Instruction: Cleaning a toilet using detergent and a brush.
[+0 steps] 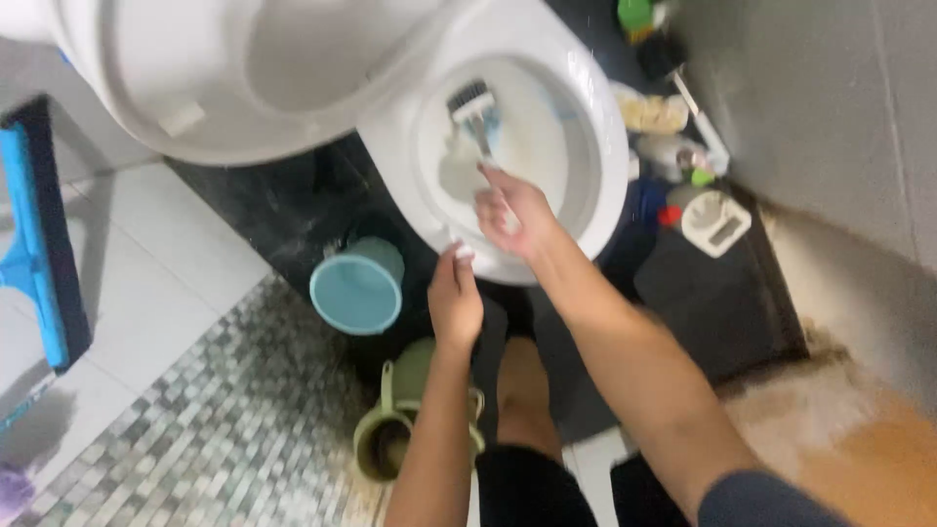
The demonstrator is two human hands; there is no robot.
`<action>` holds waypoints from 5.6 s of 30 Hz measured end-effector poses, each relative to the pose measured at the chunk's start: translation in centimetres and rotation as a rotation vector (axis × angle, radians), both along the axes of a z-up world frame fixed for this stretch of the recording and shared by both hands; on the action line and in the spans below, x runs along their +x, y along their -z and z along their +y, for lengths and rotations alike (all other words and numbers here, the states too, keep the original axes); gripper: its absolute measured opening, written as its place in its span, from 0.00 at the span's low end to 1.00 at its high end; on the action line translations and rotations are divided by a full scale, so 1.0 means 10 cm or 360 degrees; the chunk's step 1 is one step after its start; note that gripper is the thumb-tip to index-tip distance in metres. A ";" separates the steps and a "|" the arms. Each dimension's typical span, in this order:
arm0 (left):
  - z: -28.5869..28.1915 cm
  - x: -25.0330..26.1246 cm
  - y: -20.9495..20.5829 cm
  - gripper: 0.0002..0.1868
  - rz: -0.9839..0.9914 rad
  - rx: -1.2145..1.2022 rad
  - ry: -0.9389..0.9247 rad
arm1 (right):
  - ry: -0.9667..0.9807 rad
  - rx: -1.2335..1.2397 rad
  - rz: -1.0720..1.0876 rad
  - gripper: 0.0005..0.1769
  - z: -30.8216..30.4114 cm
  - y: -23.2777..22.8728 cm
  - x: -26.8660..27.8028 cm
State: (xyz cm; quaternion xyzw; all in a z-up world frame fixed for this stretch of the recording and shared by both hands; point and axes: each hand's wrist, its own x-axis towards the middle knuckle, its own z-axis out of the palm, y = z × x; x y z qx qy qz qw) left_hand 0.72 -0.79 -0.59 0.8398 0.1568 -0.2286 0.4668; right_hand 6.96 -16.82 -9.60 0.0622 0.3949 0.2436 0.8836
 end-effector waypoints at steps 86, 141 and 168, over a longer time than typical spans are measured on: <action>-0.35 -0.56 0.03 0.23 0.0219 -0.0092 0.0101 | -0.2665 -0.1869 -0.0755 0.41 -0.35 -0.26 -0.05; -0.38 -0.82 0.02 0.25 0.0305 0.0007 0.0168 | -0.2427 -0.2383 -0.1483 0.39 -0.27 0.18 -0.80; 0.00 -0.67 -0.42 0.28 0.0489 -0.0233 -0.0110 | -0.4851 -0.2515 -0.1621 0.23 -1.12 -1.26 0.08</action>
